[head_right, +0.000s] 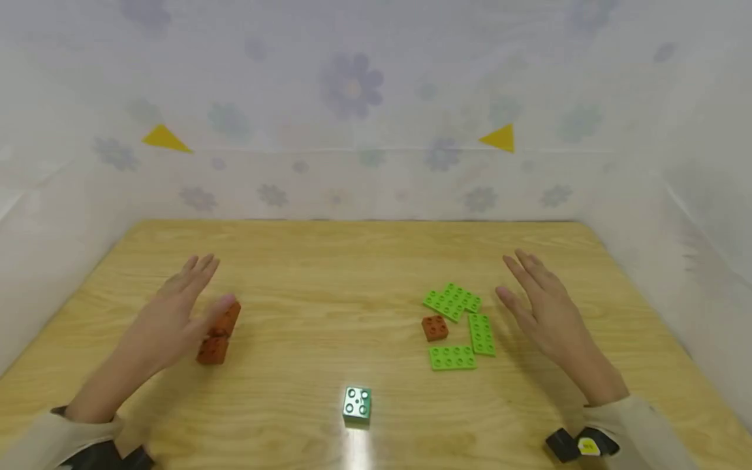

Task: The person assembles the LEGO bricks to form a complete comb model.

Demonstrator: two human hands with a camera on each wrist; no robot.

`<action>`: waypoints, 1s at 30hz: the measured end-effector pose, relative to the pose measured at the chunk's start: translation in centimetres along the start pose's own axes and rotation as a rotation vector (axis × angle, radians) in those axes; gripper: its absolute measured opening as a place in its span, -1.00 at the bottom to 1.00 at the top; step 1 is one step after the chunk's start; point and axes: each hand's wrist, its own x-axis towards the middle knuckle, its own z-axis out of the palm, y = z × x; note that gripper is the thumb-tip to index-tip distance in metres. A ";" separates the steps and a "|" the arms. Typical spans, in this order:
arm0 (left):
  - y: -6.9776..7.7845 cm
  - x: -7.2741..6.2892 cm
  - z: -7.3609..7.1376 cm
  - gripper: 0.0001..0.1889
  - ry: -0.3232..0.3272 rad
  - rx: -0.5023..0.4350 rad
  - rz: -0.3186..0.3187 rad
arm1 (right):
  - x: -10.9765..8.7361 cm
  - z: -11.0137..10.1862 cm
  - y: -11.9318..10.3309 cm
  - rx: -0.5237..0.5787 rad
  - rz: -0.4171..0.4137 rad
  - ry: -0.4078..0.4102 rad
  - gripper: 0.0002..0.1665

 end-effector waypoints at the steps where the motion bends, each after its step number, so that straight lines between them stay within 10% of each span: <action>1: 0.5 -0.1 0.1 -0.17 0.009 -0.025 0.031 | 0.0 0.0 -0.2 0.022 -0.014 0.011 -0.30; 19: 8.5 -1.8 5.4 -0.45 -0.121 -0.490 0.617 | -0.4 2.6 -3.4 -0.023 -0.375 0.028 -0.24; 30: 10.8 -2.3 7.5 -0.34 -0.255 -0.539 0.507 | -0.7 3.5 -4.2 -0.003 -0.370 -0.091 -0.37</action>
